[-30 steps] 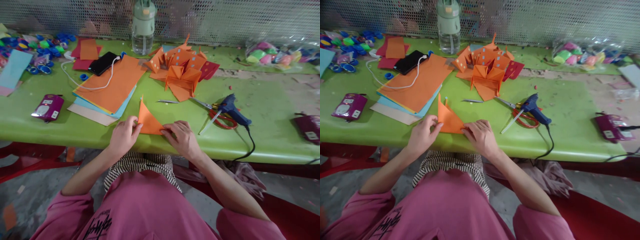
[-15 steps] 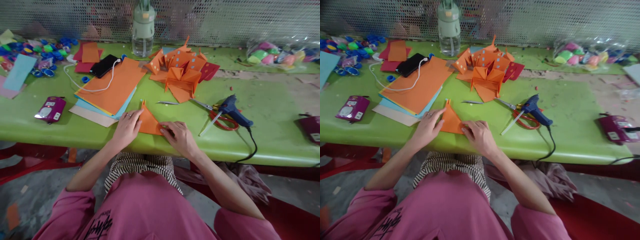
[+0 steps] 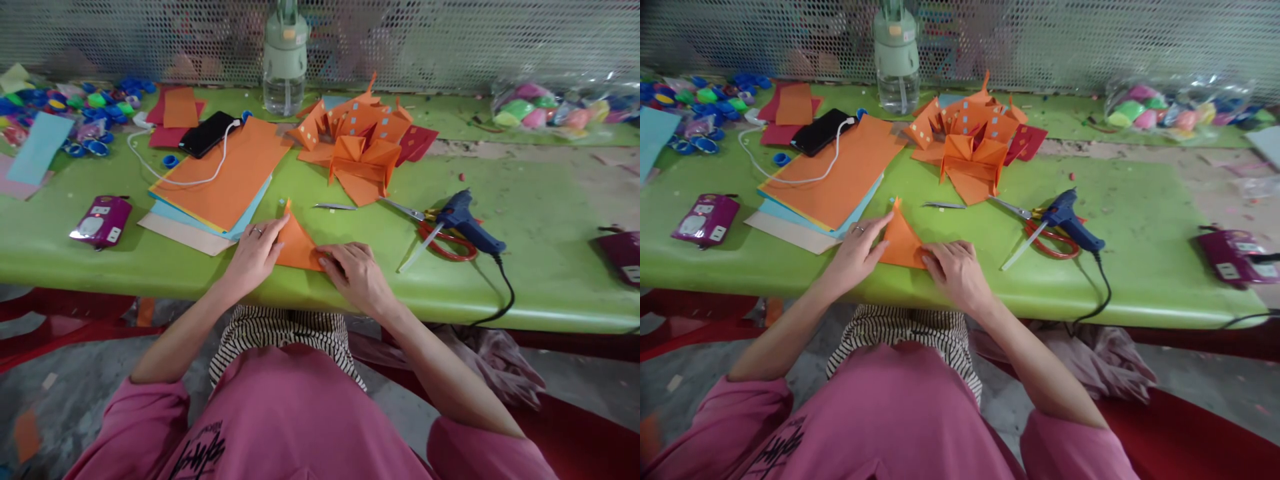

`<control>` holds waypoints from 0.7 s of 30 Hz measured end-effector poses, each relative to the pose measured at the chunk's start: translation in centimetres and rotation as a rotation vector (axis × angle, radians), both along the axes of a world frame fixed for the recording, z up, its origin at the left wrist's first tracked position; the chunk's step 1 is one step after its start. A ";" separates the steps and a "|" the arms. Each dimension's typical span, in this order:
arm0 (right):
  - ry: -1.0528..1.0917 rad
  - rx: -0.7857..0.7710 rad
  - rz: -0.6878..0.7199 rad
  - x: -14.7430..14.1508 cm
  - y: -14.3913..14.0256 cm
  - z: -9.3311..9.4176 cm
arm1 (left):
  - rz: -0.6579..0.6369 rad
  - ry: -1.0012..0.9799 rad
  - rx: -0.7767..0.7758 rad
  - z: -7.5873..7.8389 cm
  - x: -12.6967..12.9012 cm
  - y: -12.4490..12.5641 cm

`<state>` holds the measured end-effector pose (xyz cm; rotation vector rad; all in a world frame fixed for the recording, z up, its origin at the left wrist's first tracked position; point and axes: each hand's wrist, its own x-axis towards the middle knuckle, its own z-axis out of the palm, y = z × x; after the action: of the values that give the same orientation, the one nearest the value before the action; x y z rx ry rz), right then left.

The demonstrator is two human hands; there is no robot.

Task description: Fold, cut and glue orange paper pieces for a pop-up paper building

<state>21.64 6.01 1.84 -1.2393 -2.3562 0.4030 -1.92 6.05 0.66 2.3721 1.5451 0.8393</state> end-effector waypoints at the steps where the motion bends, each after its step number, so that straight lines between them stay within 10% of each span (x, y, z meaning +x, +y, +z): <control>1: -0.001 0.002 -0.001 0.0 0.0 0.0 | -0.001 0.007 -0.007 0.0 0.0 0.0; 14: -0.073 -0.036 -0.024 -0.1 0.1 1.1 | 0.056 0.348 -0.118 1.4 0.7 -0.3; 21: -0.109 -0.255 -0.208 -4.6 5.4 3.2 | 0.048 0.328 -0.153 1.6 0.8 0.4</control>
<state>17.01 11.42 5.06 -1.6446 -2.2867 0.5935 -1.07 6.48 2.30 2.4578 1.7187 0.3344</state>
